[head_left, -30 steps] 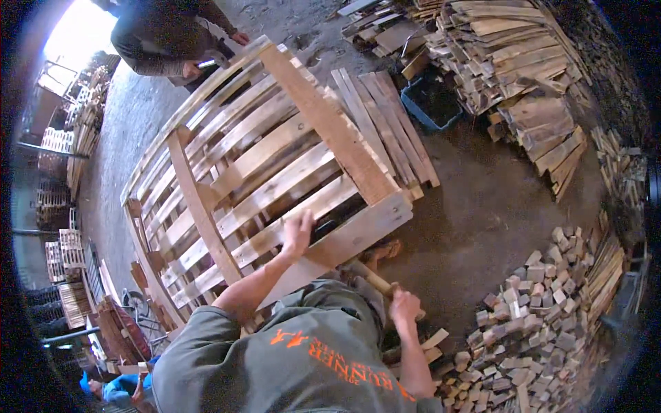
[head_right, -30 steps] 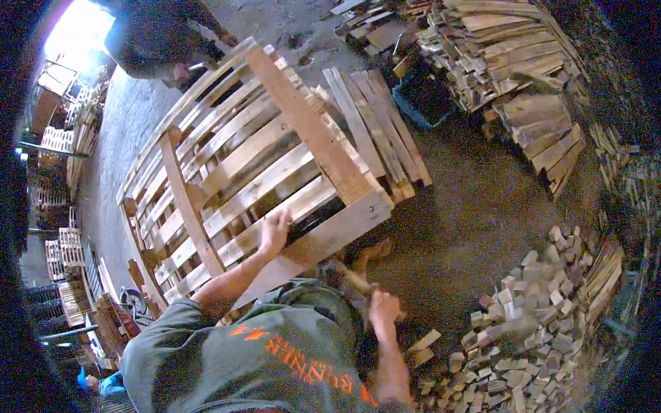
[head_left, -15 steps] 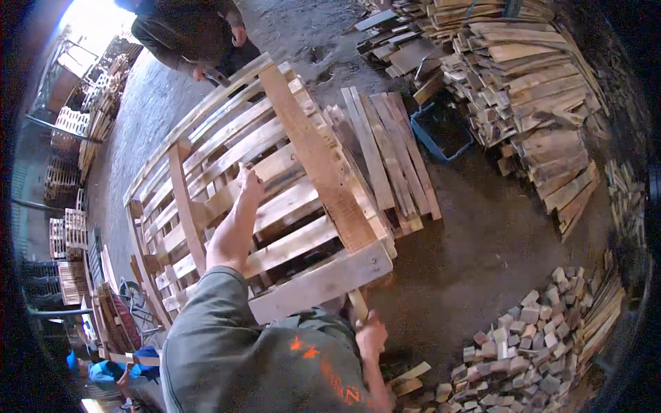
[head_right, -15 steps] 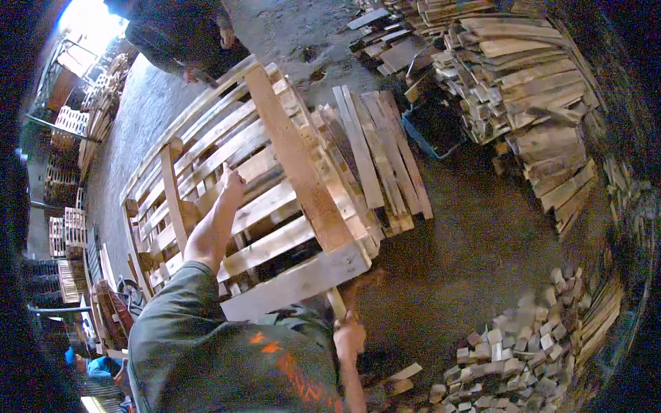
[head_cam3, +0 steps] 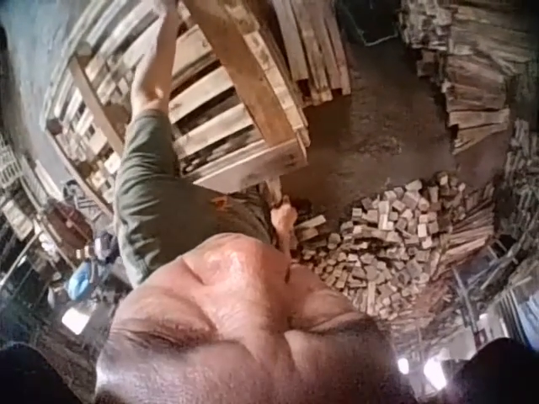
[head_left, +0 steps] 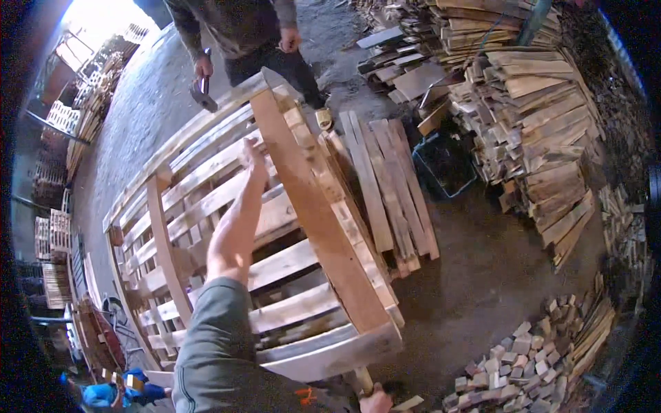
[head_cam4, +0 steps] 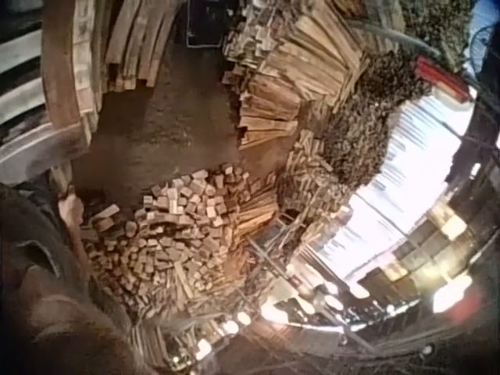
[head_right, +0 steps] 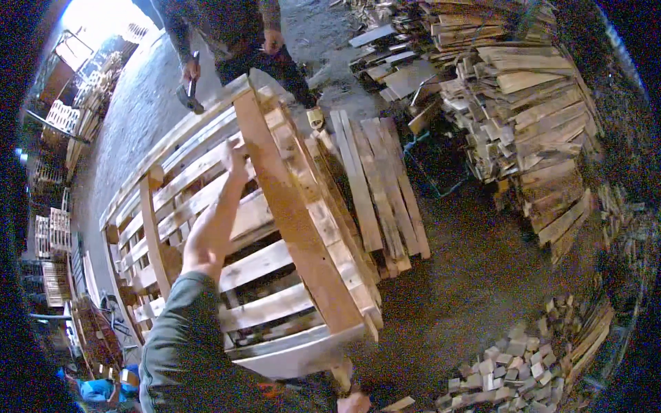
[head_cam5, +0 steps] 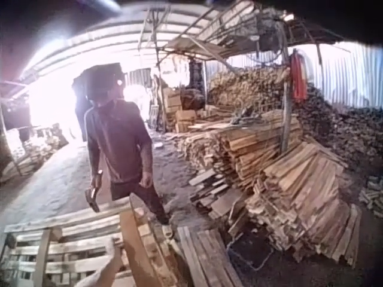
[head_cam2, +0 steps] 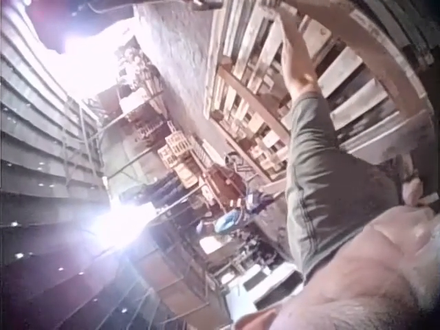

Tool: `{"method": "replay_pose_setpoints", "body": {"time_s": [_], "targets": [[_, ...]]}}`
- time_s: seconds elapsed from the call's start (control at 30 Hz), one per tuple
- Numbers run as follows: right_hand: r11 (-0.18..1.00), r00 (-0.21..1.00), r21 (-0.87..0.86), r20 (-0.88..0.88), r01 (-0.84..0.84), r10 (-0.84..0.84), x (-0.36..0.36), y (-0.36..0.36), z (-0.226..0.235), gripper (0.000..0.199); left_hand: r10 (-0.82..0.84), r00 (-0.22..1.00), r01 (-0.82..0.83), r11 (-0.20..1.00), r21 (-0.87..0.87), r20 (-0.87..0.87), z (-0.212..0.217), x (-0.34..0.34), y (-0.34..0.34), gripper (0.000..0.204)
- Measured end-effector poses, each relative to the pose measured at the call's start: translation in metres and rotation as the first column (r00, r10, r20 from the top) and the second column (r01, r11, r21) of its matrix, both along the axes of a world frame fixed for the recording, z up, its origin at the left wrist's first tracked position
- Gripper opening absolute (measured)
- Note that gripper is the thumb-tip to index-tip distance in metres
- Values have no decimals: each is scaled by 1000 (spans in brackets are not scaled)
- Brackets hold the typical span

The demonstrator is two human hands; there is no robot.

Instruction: Assembling and repairing wooden pallets using a hammer and nails.

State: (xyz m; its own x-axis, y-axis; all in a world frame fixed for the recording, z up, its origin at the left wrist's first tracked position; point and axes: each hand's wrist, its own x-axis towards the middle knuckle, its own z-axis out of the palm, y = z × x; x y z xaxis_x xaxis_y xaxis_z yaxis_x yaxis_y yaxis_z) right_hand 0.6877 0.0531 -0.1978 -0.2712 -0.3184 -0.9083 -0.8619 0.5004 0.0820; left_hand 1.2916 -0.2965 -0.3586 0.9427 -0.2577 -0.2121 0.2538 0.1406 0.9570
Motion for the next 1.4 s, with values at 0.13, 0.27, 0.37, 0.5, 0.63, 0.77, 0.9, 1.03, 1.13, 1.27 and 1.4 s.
{"method": "replay_pose_setpoints", "body": {"time_s": [0.13, 0.27, 0.37, 0.5, 0.63, 0.77, 0.9, 1.03, 1.13, 1.27, 1.4], "targets": [[920, 906, -130, 168, -370, 388, 14, 0, -10, 46, -329, 934, 346, 929, -128, 139, 0, 96, 33, 45], [944, 918, -54, 221, -325, 328, 32, -5, 16, 53, 80, 995, -73, 991, 112, -64, 20, 143, -12, 49], [954, 956, -142, 93, -265, 279, 24, -22, 21, 37, -352, 934, 340, 927, -159, -59, 19, 9, -60, 51], [831, 828, -221, 138, -510, 544, 4, 2, -19, 22, -582, 800, 484, 768, -418, -142, 38, 42, -35, 51], [885, 885, -226, 142, -407, 443, -6, -27, 35, 28, -659, 743, 572, 716, -401, -116, 61, -16, -48, 52], [868, 856, -14, 158, -497, 492, -7, -35, 50, 42, -468, 883, 468, 884, -15, -27, 15, 124, -4, 49], [797, 758, -98, 257, -596, 599, -82, 42, -10, 37, -317, 947, 318, 948, -2, -52, -29, 104, -29, 53], [832, 878, 345, 42, 435, -476, -47, -33, 58, 33, -296, 953, 302, 939, 166, -64, -33, 105, -38, 55], [883, 914, 265, 8, 388, -405, -37, -42, 66, 30, -275, 961, 277, 958, 71, -30, -30, 119, -31, 51], [904, 929, 227, -9, 362, -369, -38, -18, 56, 28, -289, 956, 289, 957, -4, 51, -22, 118, -35, 46], [973, 970, -151, 141, -174, 196, -71, 31, 9, 35, -346, 933, 340, 938, 73, 102, -21, 100, -27, 43]]}}
